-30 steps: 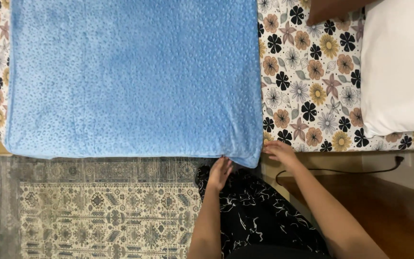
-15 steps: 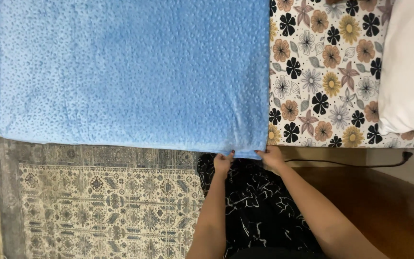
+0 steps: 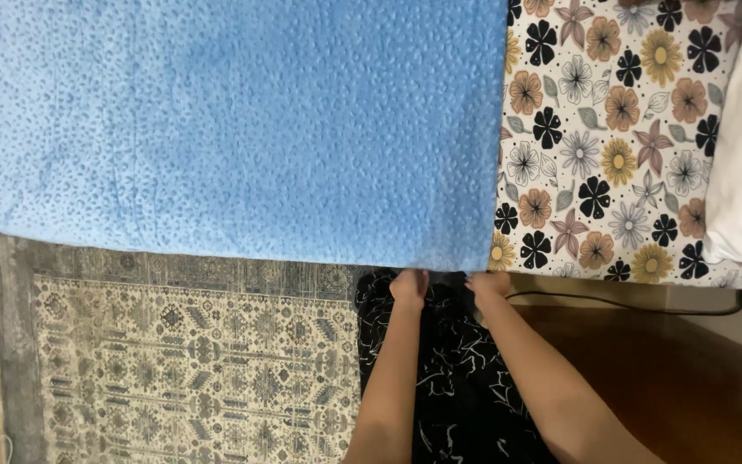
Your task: The person spreads a blue blanket over a floral-patterned bedsheet, smoothing it out and tucking the edges under the mattress. They adjust the blanket from multiple sides to ensure it is flat and properly aligned.
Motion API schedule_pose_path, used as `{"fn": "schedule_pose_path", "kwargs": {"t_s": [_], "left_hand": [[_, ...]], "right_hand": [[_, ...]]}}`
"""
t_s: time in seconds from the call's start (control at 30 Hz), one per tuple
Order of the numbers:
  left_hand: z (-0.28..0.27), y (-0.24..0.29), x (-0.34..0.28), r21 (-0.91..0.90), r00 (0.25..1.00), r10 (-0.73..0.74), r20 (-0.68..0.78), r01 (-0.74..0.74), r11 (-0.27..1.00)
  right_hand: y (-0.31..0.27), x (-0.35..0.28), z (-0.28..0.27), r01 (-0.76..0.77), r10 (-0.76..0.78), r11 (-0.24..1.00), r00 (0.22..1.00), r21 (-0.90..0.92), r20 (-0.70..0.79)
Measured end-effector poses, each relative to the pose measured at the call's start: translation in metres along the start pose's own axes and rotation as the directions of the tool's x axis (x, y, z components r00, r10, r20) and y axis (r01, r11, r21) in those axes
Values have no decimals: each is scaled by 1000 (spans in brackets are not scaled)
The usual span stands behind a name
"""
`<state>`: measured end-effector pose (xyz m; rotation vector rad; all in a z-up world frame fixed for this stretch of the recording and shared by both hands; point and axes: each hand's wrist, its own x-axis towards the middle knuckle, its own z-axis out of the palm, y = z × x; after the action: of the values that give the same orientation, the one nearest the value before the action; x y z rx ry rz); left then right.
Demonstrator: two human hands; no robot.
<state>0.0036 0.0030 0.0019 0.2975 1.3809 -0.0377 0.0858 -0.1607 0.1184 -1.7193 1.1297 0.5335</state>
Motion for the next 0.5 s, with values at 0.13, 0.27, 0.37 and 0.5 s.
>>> {"fn": "schedule_pose_path", "kwargs": {"t_s": [0.13,0.27,0.37,0.5], "left_hand": [[50,48,-112,-102,1000,-15,8,16,995],[90,78,-211,-138,998,16,62,-8,990],[102,87,-209,-93,986,43,160,-29,995],[96,93,-190,-29,960,-27,278,37,999]], "right_hand": [[-9,3,23,-225,298,862,950,454,-95],[-20,-12,28,-200,287,822,954,534,-83],[-37,-24,32,-225,358,772,927,595,-114],[28,40,27,-260,340,575,938,776,63]]}}
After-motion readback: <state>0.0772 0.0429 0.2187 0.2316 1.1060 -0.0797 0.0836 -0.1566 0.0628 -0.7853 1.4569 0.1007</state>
